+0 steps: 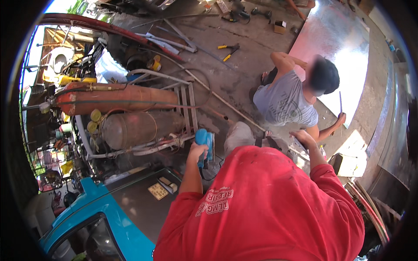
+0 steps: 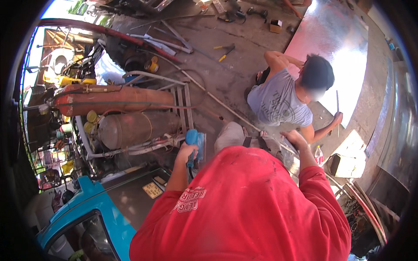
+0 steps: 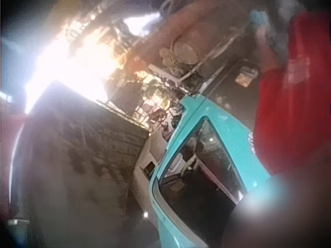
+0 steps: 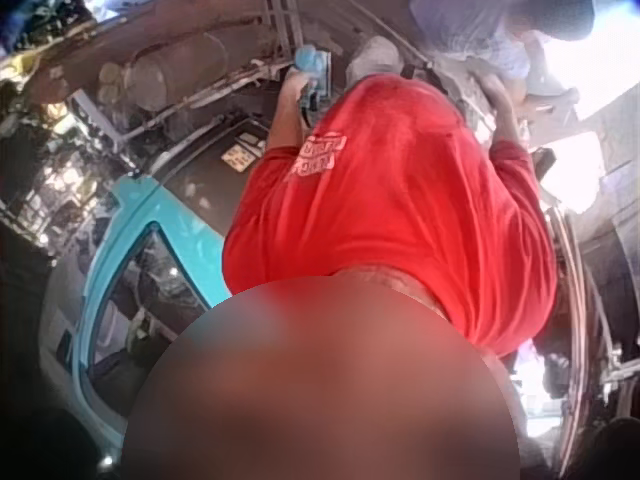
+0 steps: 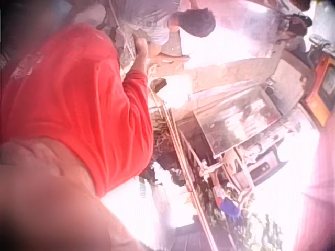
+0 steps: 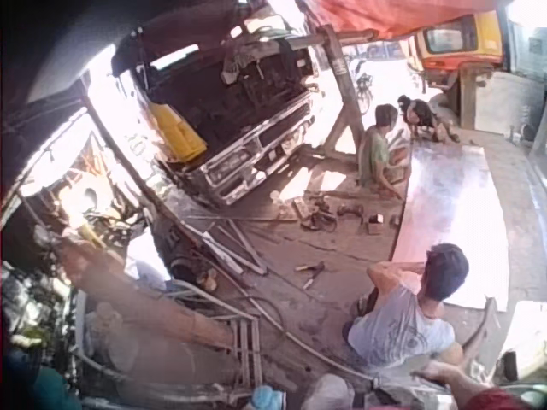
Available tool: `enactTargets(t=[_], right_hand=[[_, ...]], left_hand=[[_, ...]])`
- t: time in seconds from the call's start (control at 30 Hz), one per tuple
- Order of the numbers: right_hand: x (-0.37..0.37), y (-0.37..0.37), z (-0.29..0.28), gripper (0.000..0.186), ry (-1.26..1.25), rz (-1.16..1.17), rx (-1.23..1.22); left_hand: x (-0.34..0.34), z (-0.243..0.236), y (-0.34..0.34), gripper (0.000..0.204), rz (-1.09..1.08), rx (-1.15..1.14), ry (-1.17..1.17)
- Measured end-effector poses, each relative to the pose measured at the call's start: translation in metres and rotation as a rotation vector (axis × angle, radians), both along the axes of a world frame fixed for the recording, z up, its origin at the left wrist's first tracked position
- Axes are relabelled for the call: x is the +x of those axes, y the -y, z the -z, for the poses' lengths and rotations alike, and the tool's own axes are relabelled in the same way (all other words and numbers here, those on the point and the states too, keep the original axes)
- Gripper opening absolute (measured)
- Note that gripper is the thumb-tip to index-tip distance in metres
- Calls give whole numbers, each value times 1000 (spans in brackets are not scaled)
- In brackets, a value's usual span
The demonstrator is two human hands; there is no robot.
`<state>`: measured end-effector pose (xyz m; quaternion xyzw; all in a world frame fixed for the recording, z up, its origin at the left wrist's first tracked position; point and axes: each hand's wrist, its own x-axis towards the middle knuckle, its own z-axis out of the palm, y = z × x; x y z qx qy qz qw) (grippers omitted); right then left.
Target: The person uses a handheld electric sander to smooth a teal vehicle panel near the wheel well. They move the sander along the seam and then wipe the surface with a cloth to remove dust.
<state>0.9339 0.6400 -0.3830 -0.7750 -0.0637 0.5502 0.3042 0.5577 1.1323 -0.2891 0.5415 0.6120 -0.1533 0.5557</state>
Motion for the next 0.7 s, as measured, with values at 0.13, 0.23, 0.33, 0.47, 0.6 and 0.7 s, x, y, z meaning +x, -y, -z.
enactTargets(t=[0.13,0.23,0.33,0.47,0.6,0.7], right_hand=[[-7,23,-5,52,-86,217,-74],[-38,36,-3,50,-226,315,-300],[-75,31,-14,52,-345,347,-526],[-109,-43,-52,53,-398,350,-583],[-98,-180,-91,48,-451,364,-573],[-55,-308,-97,44,-265,90,-519]], left_hand=[[65,-16,-72,29,224,40,-138],[110,-5,-130,39,330,93,-204],[162,35,-194,47,402,123,-241],[219,105,-305,56,480,71,-260],[252,197,-402,52,496,33,-236],[272,271,-473,53,447,52,-271]])
